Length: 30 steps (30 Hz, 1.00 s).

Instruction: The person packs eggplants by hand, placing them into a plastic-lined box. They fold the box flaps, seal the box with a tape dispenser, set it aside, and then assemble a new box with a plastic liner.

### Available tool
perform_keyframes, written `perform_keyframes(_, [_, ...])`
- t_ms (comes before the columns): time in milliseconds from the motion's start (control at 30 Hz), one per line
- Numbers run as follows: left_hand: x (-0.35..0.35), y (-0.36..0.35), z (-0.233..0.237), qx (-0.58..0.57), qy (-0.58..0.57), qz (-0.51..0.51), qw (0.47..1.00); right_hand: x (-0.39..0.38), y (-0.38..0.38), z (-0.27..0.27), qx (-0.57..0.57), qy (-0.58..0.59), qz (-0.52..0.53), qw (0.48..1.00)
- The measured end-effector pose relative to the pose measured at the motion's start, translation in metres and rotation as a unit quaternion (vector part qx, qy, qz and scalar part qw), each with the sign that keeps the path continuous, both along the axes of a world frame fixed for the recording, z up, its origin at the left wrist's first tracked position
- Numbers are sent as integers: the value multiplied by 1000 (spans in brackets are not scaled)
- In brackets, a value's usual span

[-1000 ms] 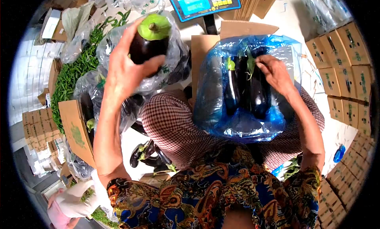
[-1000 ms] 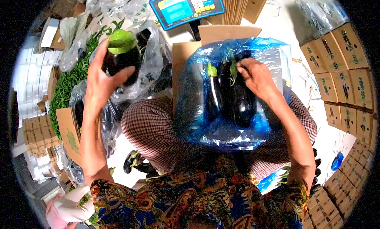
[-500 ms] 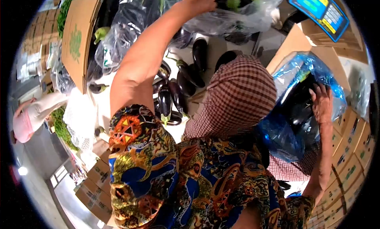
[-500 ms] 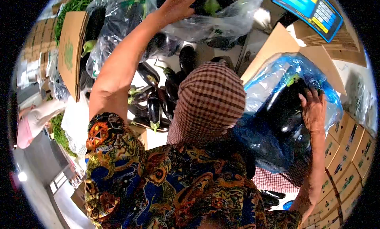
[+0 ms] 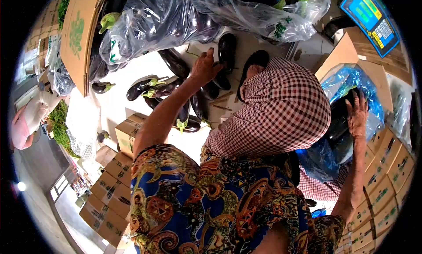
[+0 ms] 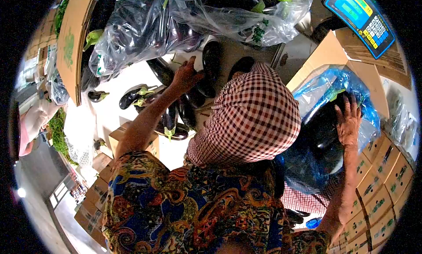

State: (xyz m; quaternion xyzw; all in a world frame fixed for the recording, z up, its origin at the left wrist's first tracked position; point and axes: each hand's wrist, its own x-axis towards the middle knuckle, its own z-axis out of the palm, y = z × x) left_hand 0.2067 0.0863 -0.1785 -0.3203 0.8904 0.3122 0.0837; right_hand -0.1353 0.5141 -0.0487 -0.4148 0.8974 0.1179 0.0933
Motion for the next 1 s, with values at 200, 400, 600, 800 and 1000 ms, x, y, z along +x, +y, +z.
perform_keyframes(200, [-56, 23, -68, -76, -123, 130, 981, 4, -2, -2, -32, 11, -10, 999])
perform_keyframes(400, [-39, 6, -83, 94, 105, 34, 989, 6, 2, -3, -70, 17, -28, 997])
perform_keyframes(600, [-9, 14, 94, 402, 322, 186, 837, 1, 6, -15, -122, 15, -42, 992])
perform_keyframes(800, [-5, -25, 178, 535, 456, 199, 683, 0, 5, -27, -162, 73, -70, 982])
perform_keyframes(1000, [-52, -13, 259, 614, 473, 102, 624, 28, -1, 1, -143, 63, -75, 985])
